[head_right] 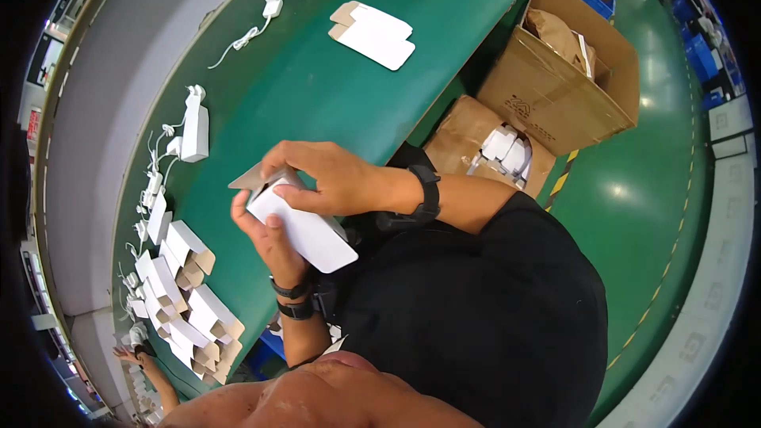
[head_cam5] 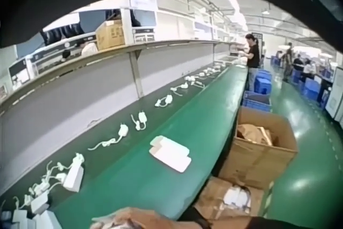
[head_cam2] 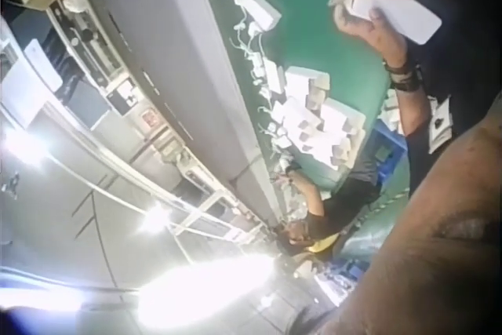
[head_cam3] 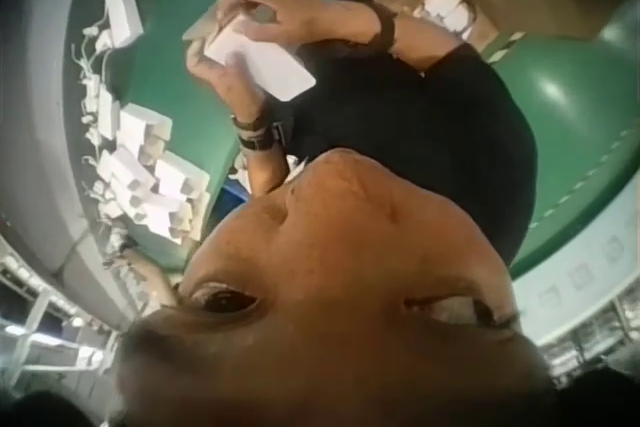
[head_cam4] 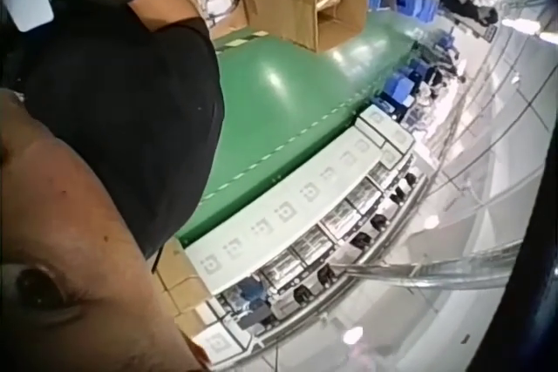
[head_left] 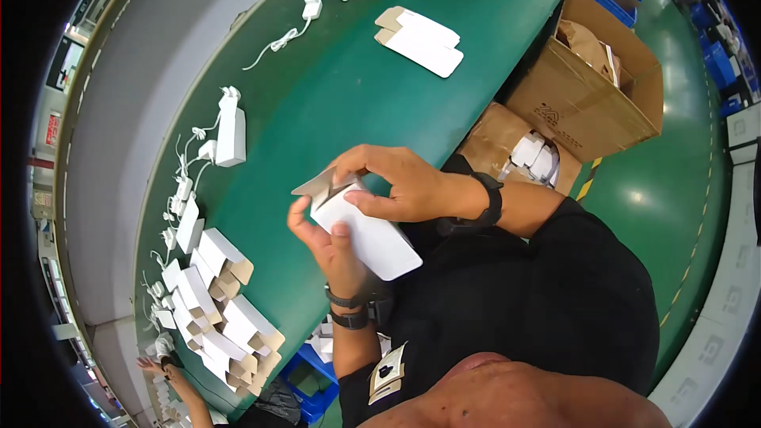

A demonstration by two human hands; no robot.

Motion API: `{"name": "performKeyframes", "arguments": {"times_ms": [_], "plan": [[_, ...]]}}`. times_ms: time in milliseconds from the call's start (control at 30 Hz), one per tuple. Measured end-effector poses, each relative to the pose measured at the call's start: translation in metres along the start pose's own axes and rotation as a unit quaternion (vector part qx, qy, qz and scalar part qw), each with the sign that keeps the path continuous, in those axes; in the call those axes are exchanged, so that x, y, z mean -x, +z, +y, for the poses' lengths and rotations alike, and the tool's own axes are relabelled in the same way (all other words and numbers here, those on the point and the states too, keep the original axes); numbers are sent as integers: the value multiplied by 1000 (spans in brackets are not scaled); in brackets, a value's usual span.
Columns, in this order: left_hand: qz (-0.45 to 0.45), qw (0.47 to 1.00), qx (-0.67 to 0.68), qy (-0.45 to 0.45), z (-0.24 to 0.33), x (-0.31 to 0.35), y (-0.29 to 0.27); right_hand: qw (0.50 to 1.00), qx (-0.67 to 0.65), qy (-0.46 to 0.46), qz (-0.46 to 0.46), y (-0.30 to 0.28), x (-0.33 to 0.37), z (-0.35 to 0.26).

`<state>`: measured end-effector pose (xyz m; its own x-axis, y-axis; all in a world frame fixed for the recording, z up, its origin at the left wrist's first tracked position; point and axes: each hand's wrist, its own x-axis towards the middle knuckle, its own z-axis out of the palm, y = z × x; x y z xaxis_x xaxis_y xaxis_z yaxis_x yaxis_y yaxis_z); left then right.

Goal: Folding and assembling small white cardboard packaging boxes.

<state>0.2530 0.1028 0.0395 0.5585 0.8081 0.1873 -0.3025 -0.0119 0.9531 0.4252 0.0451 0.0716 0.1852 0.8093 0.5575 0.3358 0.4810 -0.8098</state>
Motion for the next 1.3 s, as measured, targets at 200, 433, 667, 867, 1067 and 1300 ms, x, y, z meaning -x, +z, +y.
{"name": "performKeyframes", "arguments": {"times_ms": [200, 433, 667, 867, 1067, 1300], "plan": [[-6, 999, -6, 33, 25, -13, 1, 998, -37, -26, -32, -10, -29, -18], [-60, 990, -100, 76, 19, -8, 8, 978, -182, 94, -33, -12, -23, -10], [-92, 991, -49, 83, 11, -13, 6, 975, -152, 151, -65, -22, -26, -4], [-89, 994, -28, 50, 3, -21, 10, 972, -146, 163, -87, -33, -27, 6], [-98, 993, -28, 67, -15, -37, 8, 984, -77, 99, -124, -44, -25, 29], [89, 982, -162, -26, -35, -124, -14, 958, 279, 58, -20, -111, -49, 82]]}}
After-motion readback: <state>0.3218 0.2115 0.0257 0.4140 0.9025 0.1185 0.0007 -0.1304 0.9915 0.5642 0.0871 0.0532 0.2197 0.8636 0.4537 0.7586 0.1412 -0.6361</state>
